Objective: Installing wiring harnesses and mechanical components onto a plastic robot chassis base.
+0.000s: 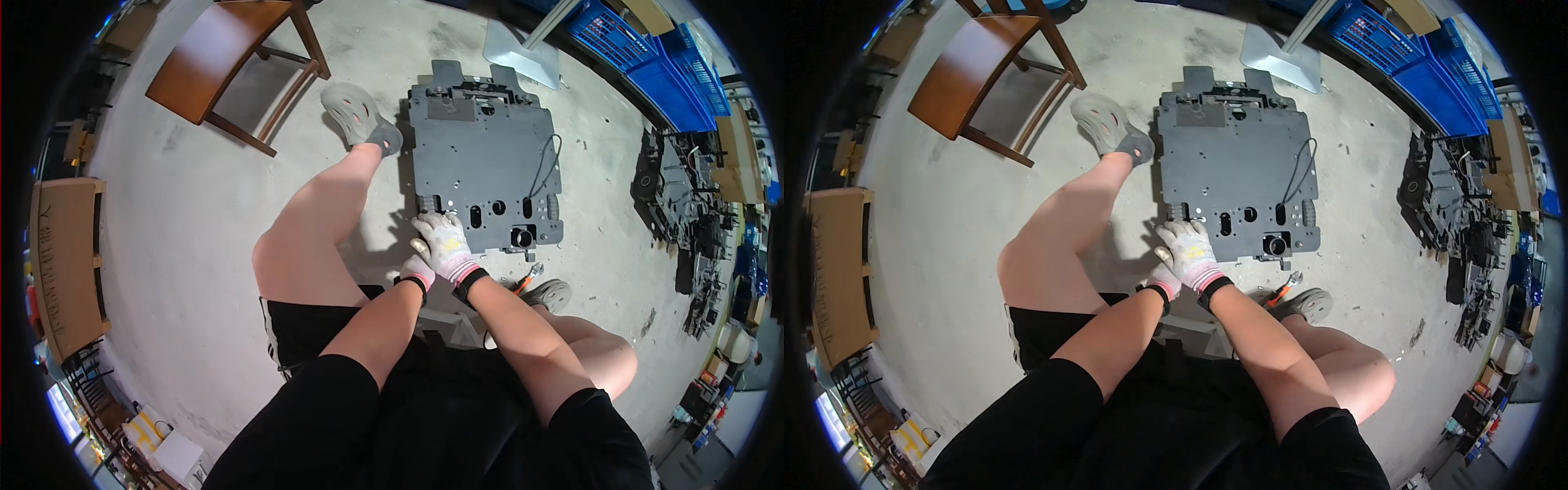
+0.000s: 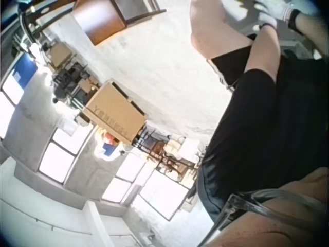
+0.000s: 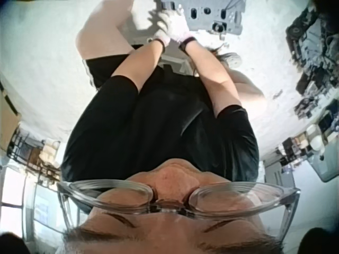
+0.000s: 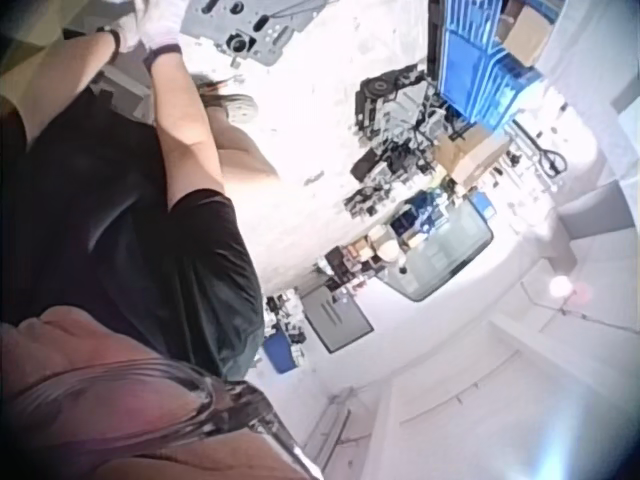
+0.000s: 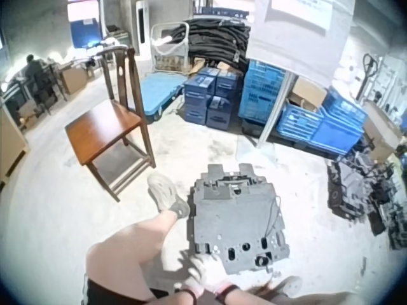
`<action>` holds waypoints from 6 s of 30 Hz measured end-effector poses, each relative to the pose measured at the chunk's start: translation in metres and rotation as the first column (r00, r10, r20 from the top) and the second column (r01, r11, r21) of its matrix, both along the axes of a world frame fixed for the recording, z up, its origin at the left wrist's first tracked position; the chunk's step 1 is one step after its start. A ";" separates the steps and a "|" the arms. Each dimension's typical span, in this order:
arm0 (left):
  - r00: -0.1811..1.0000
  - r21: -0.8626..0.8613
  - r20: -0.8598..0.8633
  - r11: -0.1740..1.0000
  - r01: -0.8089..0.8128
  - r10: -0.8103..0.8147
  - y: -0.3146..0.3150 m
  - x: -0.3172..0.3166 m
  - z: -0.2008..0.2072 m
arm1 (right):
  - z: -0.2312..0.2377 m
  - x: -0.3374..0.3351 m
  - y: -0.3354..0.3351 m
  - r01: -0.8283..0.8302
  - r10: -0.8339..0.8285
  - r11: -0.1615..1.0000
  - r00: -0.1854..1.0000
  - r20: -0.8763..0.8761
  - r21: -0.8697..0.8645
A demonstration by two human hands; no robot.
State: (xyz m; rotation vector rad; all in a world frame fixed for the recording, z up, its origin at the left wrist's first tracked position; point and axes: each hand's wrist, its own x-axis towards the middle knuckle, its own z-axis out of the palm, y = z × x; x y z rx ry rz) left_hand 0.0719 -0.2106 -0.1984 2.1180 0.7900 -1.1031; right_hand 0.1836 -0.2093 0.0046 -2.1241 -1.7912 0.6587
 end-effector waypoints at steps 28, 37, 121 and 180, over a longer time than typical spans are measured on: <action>0.514 -0.087 -0.056 0.508 -0.857 0.856 0.004 0.008 0.007 | -0.016 0.101 0.022 0.656 -0.613 0.755 0.703 0.360 0.005; 0.619 -0.207 -0.127 0.590 -0.781 0.775 0.013 -0.001 0.038 | -0.009 -0.002 0.060 -0.143 0.156 0.987 0.954 0.258 -0.070; 0.647 -0.022 -0.147 0.651 -0.759 0.748 0.026 0.024 0.101 | -0.028 0.071 0.059 0.571 -0.477 0.806 0.783 0.398 -0.157; 0.587 -0.101 -0.127 0.578 -0.810 0.800 0.004 0.023 -0.003 | -0.007 0.065 -0.045 0.023 -0.040 0.998 0.960 0.279 0.063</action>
